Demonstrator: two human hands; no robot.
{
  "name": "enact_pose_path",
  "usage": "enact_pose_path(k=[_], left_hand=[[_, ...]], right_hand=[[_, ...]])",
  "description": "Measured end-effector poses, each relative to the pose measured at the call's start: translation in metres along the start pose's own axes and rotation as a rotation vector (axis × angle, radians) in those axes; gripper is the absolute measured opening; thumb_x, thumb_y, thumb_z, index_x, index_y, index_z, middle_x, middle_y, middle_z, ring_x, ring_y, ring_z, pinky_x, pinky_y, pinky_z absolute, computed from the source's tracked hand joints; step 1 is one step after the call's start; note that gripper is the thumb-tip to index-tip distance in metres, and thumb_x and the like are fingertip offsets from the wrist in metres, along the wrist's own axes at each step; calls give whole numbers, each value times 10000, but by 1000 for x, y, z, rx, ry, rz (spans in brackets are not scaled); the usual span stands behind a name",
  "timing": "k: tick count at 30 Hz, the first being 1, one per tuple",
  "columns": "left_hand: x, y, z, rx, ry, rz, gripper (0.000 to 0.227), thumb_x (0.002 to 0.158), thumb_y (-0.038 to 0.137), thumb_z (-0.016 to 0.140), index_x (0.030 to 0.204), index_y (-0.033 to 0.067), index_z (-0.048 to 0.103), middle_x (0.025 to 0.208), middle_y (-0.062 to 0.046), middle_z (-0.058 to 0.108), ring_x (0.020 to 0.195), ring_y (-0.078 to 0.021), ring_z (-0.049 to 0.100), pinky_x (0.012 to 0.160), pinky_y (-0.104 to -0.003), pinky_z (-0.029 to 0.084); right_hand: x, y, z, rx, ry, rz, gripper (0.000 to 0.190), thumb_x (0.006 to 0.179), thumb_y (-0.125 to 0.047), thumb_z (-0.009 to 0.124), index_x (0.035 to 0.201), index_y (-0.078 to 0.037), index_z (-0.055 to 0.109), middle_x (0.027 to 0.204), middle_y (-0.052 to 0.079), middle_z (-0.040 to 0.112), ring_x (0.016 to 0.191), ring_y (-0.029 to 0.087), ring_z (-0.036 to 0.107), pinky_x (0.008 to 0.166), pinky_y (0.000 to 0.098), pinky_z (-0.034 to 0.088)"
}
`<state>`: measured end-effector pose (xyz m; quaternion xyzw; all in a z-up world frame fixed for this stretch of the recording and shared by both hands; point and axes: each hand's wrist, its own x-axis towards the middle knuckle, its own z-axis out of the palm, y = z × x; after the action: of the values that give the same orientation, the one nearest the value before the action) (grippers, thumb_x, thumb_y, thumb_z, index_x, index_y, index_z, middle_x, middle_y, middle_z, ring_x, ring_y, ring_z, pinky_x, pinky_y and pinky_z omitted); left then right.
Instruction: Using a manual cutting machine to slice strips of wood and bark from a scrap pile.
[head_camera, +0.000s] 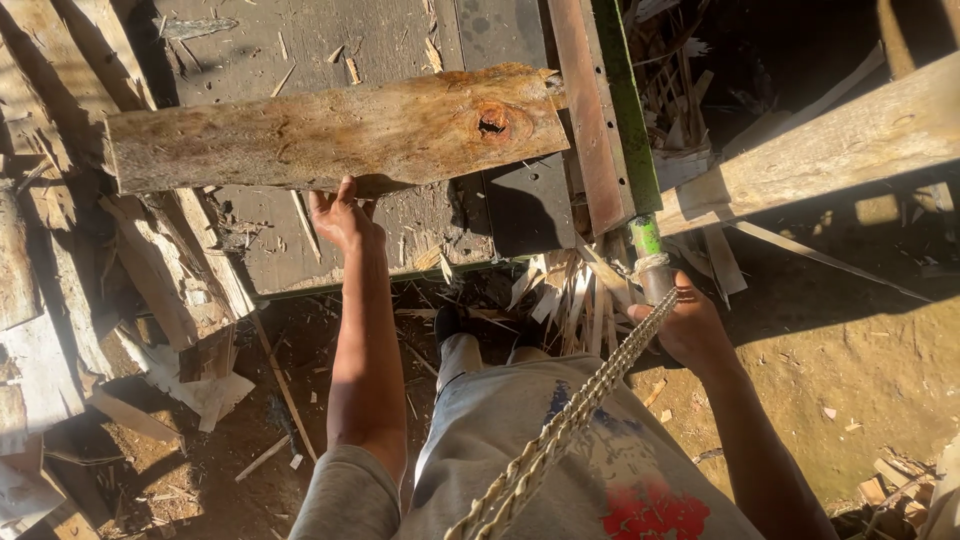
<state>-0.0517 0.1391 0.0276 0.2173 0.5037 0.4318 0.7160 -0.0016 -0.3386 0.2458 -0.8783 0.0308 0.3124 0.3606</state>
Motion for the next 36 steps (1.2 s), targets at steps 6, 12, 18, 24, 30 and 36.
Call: enact_pose_path(k=[6, 12, 18, 24, 30, 36], left_hand=[[25, -14, 13, -81, -91, 148, 504, 987, -14, 563, 1476, 85, 491, 1097, -206, 681, 942, -347, 727, 718, -470, 668], [50, -29, 19, 164, -21, 212, 519, 933, -89, 501, 1443, 4, 471, 1020, -221, 757, 774, -246, 808, 687, -373, 679], [31, -6, 40, 123, 63, 100, 669, 926, -156, 547, 1541, 56, 387, 1017, -279, 743, 702, -297, 675, 602, -428, 636], [43, -26, 10, 136, 104, -22, 701, 944, -113, 508, 1572, 153, 347, 1093, -267, 763, 860, -287, 792, 660, -375, 705], [39, -26, 5, 81, 195, -148, 590, 973, -35, 479, 1515, 194, 432, 1183, -231, 755, 1040, -287, 752, 831, -508, 667], [30, -14, 6, -22, 121, -95, 671, 909, -115, 555, 1495, 189, 432, 1172, -222, 733, 1043, -309, 747, 831, -533, 678]], right_hand=[[-19, -13, -16, 53, -27, -25, 579, 790, -172, 764, 1305, -25, 542, 881, 79, 627, 759, 182, 589, 675, 348, 498], [-59, -70, -72, 71, 8, -300, 603, 812, -162, 755, 1360, -8, 558, 1139, 69, 711, 1010, 152, 661, 854, 299, 504], [35, 82, 47, -189, 168, -187, 747, 850, -179, 757, 1435, 87, 377, 892, 270, 751, 686, 293, 746, 598, 390, 617], [120, 194, 110, -266, 177, -163, 677, 822, -44, 654, 1440, 125, 435, 648, 212, 675, 546, 313, 668, 562, 435, 563], [33, 69, 35, -27, 138, -128, 525, 774, -237, 850, 1152, 43, 616, 795, 98, 710, 675, 157, 656, 662, 355, 542], [-24, -24, -12, 107, 71, 104, 471, 778, -209, 797, 1148, 14, 610, 796, 86, 684, 638, 150, 664, 580, 334, 550]])
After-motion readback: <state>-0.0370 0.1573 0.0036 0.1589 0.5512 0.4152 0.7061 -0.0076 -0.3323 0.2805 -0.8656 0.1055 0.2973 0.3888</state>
